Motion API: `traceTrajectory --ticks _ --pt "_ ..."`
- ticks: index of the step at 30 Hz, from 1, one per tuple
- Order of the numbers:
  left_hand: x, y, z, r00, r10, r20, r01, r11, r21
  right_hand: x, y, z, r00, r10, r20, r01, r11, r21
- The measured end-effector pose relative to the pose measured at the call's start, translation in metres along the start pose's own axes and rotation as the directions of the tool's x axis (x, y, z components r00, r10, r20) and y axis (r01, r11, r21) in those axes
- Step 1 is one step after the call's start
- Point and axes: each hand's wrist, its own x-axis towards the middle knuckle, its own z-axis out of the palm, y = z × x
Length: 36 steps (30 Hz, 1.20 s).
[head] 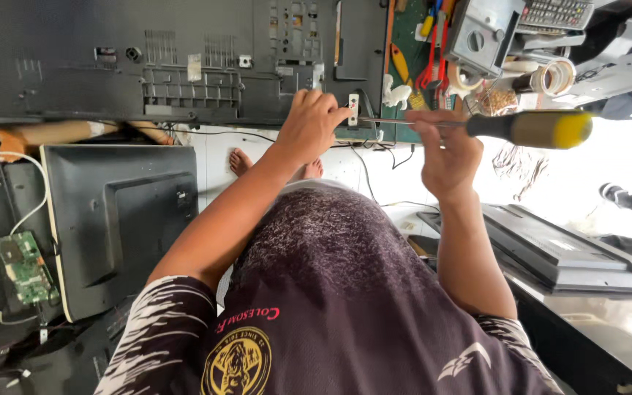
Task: The person disassembles the rear casing of a television using a screwdriver, handles internal wires and brackets, and removes a back panel component.
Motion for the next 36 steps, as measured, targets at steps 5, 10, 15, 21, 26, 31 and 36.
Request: traceTrajectory --ticks 5,10,15,21,26,31,36 --pt "-0.016 -0.018 -0.004 0.941 0.103 0.322 0.073 0.867 -0.492 0.003 -0.001 0.012 0.993 -0.116 0.037 0.117 0.993 -0.007" --pt "-0.006 -0.021 -0.007 0.781 0.147 0.607 0.04 0.958 -0.284 0.011 0.001 0.016 0.982 -0.172 0.079 0.166 0.983 0.076" --pt "-0.009 -0.012 -0.006 0.8 0.128 0.586 -0.048 0.987 -0.151 0.017 0.002 0.023 0.976 -0.19 0.104 0.183 0.981 0.07" --pt "-0.013 0.007 0.004 0.969 0.045 0.243 -0.01 0.99 -0.141 0.028 -0.009 0.026 0.965 -0.231 0.126 0.231 0.973 0.013" --pt "-0.014 0.01 0.005 0.997 -0.015 0.069 0.024 0.99 -0.138 0.022 -0.014 0.026 0.973 -0.14 0.181 0.171 0.97 -0.172" --pt "-0.013 0.01 0.003 0.999 -0.013 0.048 0.02 0.988 -0.152 0.031 -0.031 0.024 0.98 -0.05 0.191 0.071 0.992 -0.105" --pt "-0.014 0.012 0.0 0.999 -0.008 0.034 0.014 0.985 -0.172 0.018 0.001 0.032 0.98 -0.164 0.111 0.183 0.963 -0.197"
